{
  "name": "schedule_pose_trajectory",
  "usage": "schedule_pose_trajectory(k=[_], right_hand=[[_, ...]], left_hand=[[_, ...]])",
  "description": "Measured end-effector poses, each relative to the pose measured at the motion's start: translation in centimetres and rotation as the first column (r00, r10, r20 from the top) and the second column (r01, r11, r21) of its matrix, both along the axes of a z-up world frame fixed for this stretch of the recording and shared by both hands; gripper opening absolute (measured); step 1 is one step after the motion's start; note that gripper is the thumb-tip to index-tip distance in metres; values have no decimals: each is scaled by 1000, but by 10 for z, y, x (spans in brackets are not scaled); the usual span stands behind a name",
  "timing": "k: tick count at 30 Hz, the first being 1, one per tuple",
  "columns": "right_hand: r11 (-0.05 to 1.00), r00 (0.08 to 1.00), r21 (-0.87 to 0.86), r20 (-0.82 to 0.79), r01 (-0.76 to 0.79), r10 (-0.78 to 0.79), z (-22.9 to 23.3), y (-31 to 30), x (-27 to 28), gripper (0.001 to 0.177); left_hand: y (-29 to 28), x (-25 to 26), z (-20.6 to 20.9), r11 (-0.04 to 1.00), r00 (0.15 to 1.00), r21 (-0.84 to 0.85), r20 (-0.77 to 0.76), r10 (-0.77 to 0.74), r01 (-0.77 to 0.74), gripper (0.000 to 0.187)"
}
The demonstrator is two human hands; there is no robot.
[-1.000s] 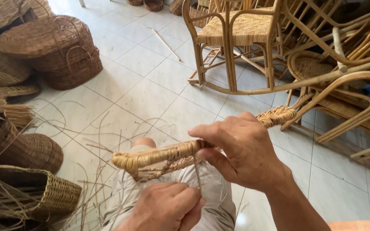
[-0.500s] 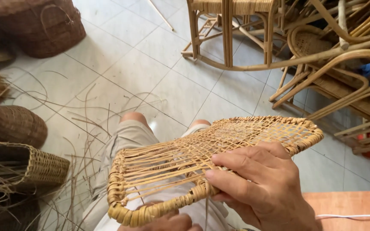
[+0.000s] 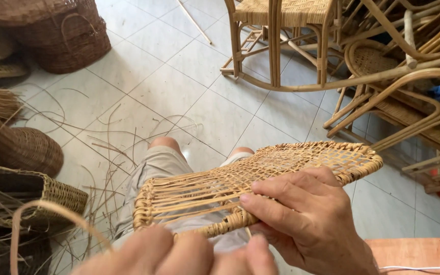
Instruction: The person weaves thin wooden strips into a flat rectangular piece for a basket by hand, pulling strips through the structure and securing the edges.
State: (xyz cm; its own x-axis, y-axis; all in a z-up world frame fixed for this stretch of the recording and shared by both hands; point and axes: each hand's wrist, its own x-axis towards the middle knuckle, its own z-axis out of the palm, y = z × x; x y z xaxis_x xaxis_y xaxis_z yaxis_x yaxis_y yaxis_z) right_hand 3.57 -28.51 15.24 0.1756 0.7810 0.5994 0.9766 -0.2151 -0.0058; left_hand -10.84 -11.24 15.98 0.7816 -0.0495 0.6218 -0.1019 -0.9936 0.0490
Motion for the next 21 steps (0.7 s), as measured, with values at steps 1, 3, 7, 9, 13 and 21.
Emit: schedule_pose_trajectory(k=[1,3,7,9,13,21], right_hand=[[1000,1000,9,-10,7,-7,-3,-2,-2,30],[1000,1000,18,-15,-2,2,-2,-1,-8,29],[1000,1000,21,24,-1,0,-13,-13,-12,22],[1000,998,21,68,-7,6,-20,-19,-11,27],[996,979,-49,188,-74,82,-32,-36,-11,31],[780,843,440,-499,445,-199,-109,-143,16,60]], left_hand=[[6,11,24,995,995,78,74,61,-67,30],[37,38,38,960,979,222,66,-192,173,24],[57,83,27,912,774,-166,-485,-406,374,24],[62,85,-2,859,752,-334,-424,-505,388,24],[57,73,-32,731,600,-678,-555,-576,75,18],[43,53,-45,593,536,-748,-384,-752,297,21]])
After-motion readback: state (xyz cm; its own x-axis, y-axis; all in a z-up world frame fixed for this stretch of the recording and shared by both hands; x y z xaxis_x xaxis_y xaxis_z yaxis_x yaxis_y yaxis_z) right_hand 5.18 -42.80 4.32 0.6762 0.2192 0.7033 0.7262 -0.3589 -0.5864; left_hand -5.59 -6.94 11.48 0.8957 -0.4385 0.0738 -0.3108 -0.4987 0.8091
